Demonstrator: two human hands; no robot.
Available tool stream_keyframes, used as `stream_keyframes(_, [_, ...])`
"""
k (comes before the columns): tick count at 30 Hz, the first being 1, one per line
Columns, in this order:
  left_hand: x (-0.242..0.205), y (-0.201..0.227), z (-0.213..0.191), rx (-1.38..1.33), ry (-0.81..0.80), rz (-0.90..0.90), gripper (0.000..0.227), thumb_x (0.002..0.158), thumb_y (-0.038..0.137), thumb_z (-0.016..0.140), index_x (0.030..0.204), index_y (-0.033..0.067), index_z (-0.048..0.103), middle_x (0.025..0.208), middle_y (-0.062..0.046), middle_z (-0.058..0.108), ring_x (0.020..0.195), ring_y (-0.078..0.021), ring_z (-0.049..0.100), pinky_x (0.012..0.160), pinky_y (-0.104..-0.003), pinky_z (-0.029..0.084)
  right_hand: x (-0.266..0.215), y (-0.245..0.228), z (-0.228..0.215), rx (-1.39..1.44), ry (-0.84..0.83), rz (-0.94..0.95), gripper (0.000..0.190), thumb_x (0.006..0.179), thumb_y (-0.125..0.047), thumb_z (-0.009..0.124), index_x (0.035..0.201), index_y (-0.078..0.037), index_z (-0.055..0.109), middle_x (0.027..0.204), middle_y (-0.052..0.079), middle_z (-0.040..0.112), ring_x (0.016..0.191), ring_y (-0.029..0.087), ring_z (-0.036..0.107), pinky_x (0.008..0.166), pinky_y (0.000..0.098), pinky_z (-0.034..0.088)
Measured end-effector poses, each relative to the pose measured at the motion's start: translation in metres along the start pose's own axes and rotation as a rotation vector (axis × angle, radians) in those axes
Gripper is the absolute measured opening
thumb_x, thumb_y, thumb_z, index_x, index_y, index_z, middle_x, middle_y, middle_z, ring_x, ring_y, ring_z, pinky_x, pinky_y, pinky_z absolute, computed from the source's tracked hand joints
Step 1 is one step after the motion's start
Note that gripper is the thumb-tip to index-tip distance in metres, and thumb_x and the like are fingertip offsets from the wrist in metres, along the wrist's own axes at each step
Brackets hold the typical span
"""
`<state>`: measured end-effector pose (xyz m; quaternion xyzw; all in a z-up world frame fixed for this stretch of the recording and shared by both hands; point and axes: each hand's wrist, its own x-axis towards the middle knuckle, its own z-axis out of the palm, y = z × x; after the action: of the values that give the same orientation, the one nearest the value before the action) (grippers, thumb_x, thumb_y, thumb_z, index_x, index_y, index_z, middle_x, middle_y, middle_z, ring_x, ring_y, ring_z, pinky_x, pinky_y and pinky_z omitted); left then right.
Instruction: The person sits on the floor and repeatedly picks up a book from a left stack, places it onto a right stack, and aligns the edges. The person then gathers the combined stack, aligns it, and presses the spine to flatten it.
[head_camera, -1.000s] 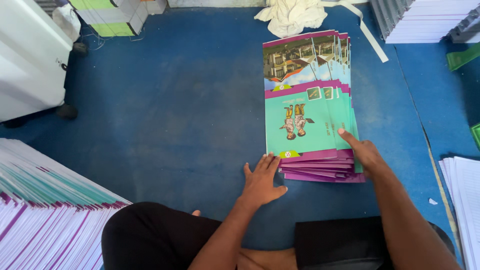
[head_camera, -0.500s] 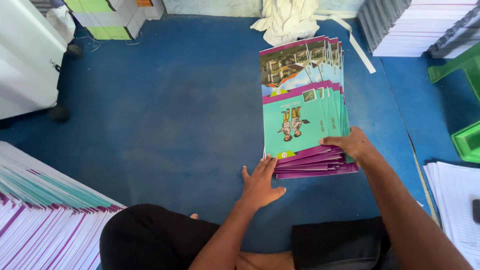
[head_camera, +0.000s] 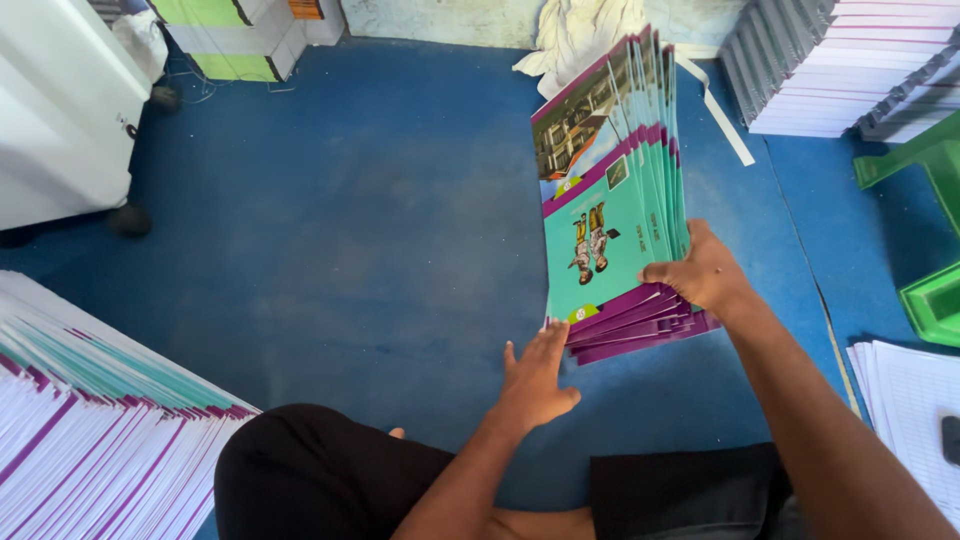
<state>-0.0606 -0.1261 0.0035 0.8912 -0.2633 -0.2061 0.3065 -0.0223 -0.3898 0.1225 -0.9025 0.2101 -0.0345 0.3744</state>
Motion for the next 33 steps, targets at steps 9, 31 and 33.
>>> stream_keyframes(9, [-0.005, -0.006, 0.019, 0.044, 0.161, 0.163, 0.082, 0.083, 0.018, 0.074, 0.156, 0.0152, 0.036, 0.154, -0.009, 0.047, 0.151, -0.0359, 0.027, 0.116, -0.069, 0.017, -0.009, -0.01, -0.054, -0.153, -0.119, -0.005, 0.078, 0.07, -0.014, 0.085, 0.138, 0.003, 0.05, 0.108, 0.026, 0.072, 0.099, 0.037, 0.072, 0.09, 0.0431, 0.056])
stream_keyframes(31, [0.003, -0.008, 0.03, 0.093, 0.367, 0.173, 0.067, 0.084, 0.014, 0.074, 0.146, 0.0132, 0.048, 0.147, -0.015, 0.049, 0.145, -0.0349, 0.037, 0.116, -0.062, 0.025, -0.034, 0.081, -0.142, -0.466, -0.095, 0.122, 0.091, 0.073, -0.023, 0.082, 0.155, -0.016, 0.041, 0.121, 0.029, 0.071, 0.113, 0.045, 0.07, 0.102, 0.0488, 0.053])
stream_keyframes(33, [0.006, -0.006, 0.032, 0.116, 0.346, 0.171, 0.066, 0.085, 0.014, 0.074, 0.146, 0.0129, 0.049, 0.147, -0.015, 0.049, 0.145, -0.0353, 0.037, 0.116, -0.062, 0.025, -0.031, 0.087, -0.134, -0.526, -0.038, 0.079, 0.098, 0.072, -0.031, 0.083, 0.157, -0.014, 0.036, 0.13, 0.031, 0.064, 0.119, 0.048, 0.063, 0.104, 0.0492, 0.051])
